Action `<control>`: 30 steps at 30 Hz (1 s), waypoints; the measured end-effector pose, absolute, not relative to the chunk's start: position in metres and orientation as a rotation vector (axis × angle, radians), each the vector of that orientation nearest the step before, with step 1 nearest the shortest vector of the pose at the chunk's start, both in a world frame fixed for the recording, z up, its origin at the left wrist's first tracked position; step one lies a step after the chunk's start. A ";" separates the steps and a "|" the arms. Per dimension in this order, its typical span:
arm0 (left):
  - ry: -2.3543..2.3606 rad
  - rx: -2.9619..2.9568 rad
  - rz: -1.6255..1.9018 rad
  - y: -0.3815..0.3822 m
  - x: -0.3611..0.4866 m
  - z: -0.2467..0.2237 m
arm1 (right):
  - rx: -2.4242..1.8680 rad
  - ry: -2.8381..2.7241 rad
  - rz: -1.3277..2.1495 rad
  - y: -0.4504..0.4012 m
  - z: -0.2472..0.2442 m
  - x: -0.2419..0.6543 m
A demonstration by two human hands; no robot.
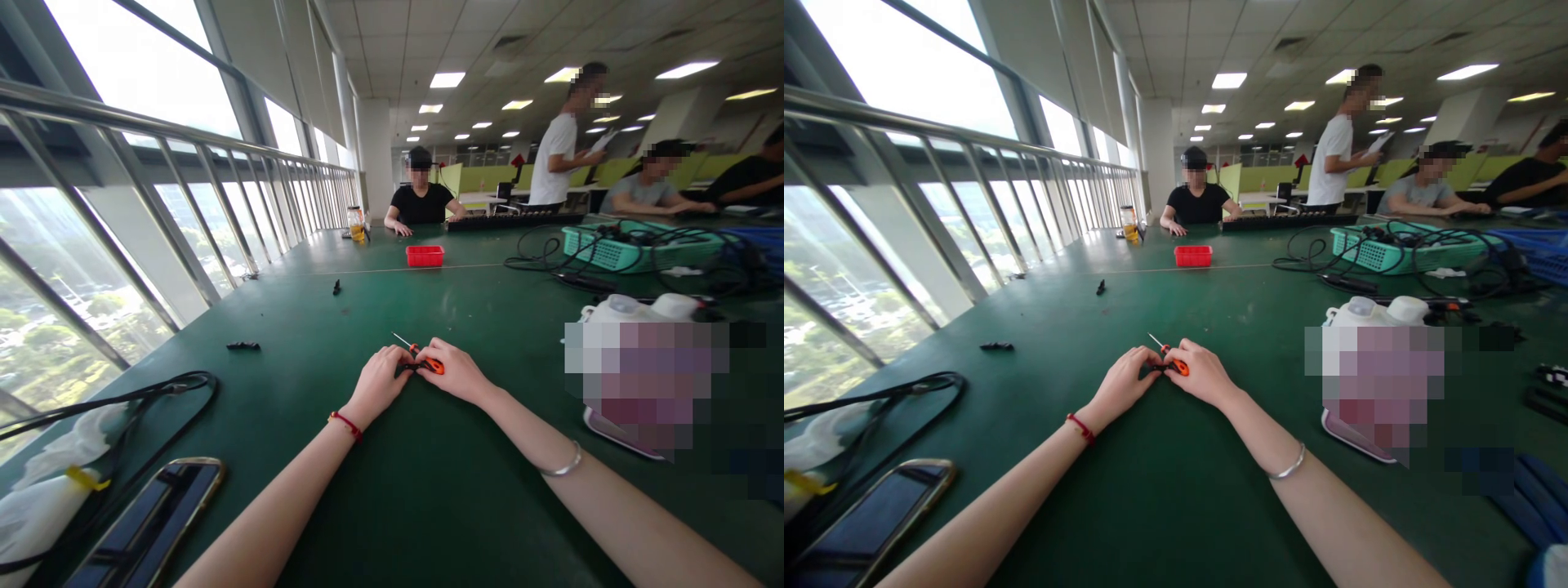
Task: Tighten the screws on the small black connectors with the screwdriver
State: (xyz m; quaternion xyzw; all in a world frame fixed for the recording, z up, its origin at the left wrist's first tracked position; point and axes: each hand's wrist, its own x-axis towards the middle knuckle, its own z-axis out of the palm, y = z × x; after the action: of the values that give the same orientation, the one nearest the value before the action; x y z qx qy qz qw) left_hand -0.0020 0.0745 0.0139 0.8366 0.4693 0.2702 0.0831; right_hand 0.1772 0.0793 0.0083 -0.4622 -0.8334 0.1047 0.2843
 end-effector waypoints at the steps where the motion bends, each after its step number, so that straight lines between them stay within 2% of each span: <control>1: 1.405 2.501 0.802 0.074 -0.002 0.014 | -1.232 -2.230 0.280 0.079 0.008 0.177; 16: 1.394 2.471 0.803 0.072 -0.001 0.017 | -1.264 -2.142 0.471 0.083 0.010 0.176; 30: 1.312 2.591 0.760 0.073 -0.001 0.014 | -1.243 -2.148 0.451 0.085 0.006 0.177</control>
State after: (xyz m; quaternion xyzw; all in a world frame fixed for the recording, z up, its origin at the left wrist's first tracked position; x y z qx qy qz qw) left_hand -0.0008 0.0727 0.0144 0.8609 0.4360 0.2527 0.0698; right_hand 0.1769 0.0850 0.0060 -0.4693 -0.8111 0.1704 0.3048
